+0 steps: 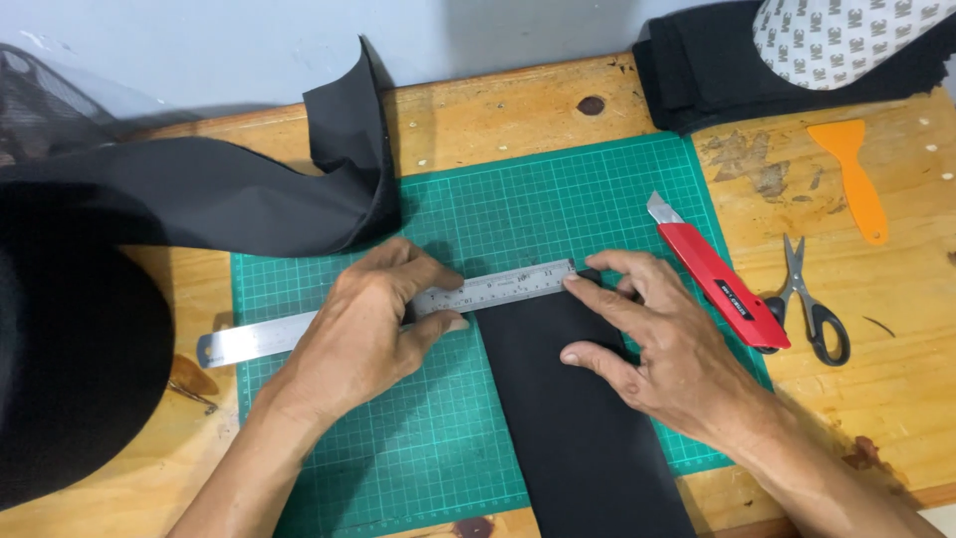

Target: Measuring and cutting a strip of black material using a ruler, utility knife, and scissors on a cutting mat.

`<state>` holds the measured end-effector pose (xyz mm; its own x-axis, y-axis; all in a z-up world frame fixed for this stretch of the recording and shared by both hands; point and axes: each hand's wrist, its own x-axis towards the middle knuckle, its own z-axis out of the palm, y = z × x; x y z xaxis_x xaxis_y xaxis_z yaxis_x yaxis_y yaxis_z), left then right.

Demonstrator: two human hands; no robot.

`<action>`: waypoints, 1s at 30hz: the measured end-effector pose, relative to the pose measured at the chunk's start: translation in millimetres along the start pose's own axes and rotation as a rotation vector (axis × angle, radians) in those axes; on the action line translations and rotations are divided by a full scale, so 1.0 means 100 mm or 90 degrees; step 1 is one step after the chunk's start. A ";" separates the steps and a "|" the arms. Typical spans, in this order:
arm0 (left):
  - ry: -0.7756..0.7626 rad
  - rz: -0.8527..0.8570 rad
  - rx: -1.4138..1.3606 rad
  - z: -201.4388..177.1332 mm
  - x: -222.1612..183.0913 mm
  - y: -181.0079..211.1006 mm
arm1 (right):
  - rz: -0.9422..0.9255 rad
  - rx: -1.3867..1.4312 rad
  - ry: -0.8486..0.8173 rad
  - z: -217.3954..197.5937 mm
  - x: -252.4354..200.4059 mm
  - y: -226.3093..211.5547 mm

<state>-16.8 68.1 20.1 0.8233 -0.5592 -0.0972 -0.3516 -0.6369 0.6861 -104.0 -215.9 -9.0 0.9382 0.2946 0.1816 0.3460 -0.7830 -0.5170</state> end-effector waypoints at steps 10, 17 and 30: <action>0.052 0.076 0.008 0.05 0.00 -0.12 | -0.052 -0.035 0.015 0.05 -0.01 0.03; 0.024 0.151 0.027 0.01 0.01 -0.19 | -0.038 -0.047 0.014 0.08 -0.04 0.05; -0.011 0.112 0.039 0.00 0.00 -0.20 | -0.056 -0.067 0.027 0.09 -0.03 0.04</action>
<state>-10.2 80.9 6.0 0.7391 -0.6736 0.0068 -0.5161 -0.5597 0.6484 -105.7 -215.1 -19.2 0.9031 0.3427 0.2589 0.4237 -0.8093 -0.4067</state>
